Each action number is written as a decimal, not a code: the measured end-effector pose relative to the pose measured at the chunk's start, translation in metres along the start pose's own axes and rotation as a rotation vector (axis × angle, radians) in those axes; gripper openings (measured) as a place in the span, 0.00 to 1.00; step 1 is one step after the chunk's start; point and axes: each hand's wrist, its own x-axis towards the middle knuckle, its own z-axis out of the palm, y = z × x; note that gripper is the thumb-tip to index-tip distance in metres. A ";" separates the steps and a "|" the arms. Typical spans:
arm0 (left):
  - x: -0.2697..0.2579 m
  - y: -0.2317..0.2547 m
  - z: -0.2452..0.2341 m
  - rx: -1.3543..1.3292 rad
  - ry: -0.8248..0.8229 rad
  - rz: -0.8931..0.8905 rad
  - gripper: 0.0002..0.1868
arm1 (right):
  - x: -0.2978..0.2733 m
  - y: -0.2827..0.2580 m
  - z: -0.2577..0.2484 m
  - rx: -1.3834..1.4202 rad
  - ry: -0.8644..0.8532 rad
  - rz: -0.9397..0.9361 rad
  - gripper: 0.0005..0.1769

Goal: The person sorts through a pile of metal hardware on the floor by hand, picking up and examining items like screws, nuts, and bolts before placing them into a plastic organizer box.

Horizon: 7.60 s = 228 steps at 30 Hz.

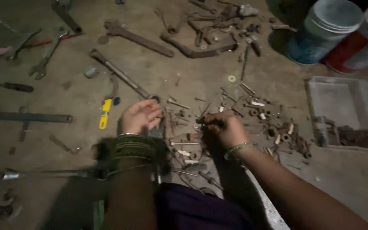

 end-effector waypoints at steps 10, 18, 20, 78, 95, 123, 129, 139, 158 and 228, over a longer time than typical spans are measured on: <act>0.043 -0.046 0.034 0.594 0.725 -0.351 0.09 | 0.026 -0.041 0.045 -0.522 0.036 -0.459 0.10; 0.039 -0.019 0.097 2.029 1.059 -0.573 0.07 | 0.032 -0.046 0.032 -0.648 -0.065 -0.568 0.13; 0.036 -0.019 0.077 1.976 1.091 -0.488 0.06 | 0.030 -0.040 0.030 -0.591 -0.040 -0.622 0.12; 0.106 -0.223 0.205 2.144 -0.179 -0.128 0.14 | -0.060 0.116 -0.298 -0.850 -0.015 0.072 0.10; 0.107 -0.207 0.179 2.220 -0.142 -0.255 0.22 | -0.065 0.132 -0.278 -0.838 0.066 0.160 0.11; 0.112 -0.199 0.184 2.192 -0.078 -0.388 0.20 | -0.062 0.112 -0.269 -1.152 -0.111 0.306 0.21; 0.110 -0.196 0.188 2.213 -0.072 -0.401 0.19 | -0.063 0.113 -0.270 -1.158 -0.064 0.241 0.20; 0.113 -0.181 0.189 2.168 0.014 -0.557 0.20 | -0.059 0.139 -0.275 -1.084 -0.013 0.194 0.22; 0.115 -0.177 0.177 2.178 0.101 -0.485 0.20 | -0.062 0.130 -0.278 -0.979 -0.040 0.199 0.23; 0.122 -0.128 0.147 2.296 0.469 -0.126 0.23 | -0.017 0.062 -0.127 -0.282 0.148 -0.111 0.12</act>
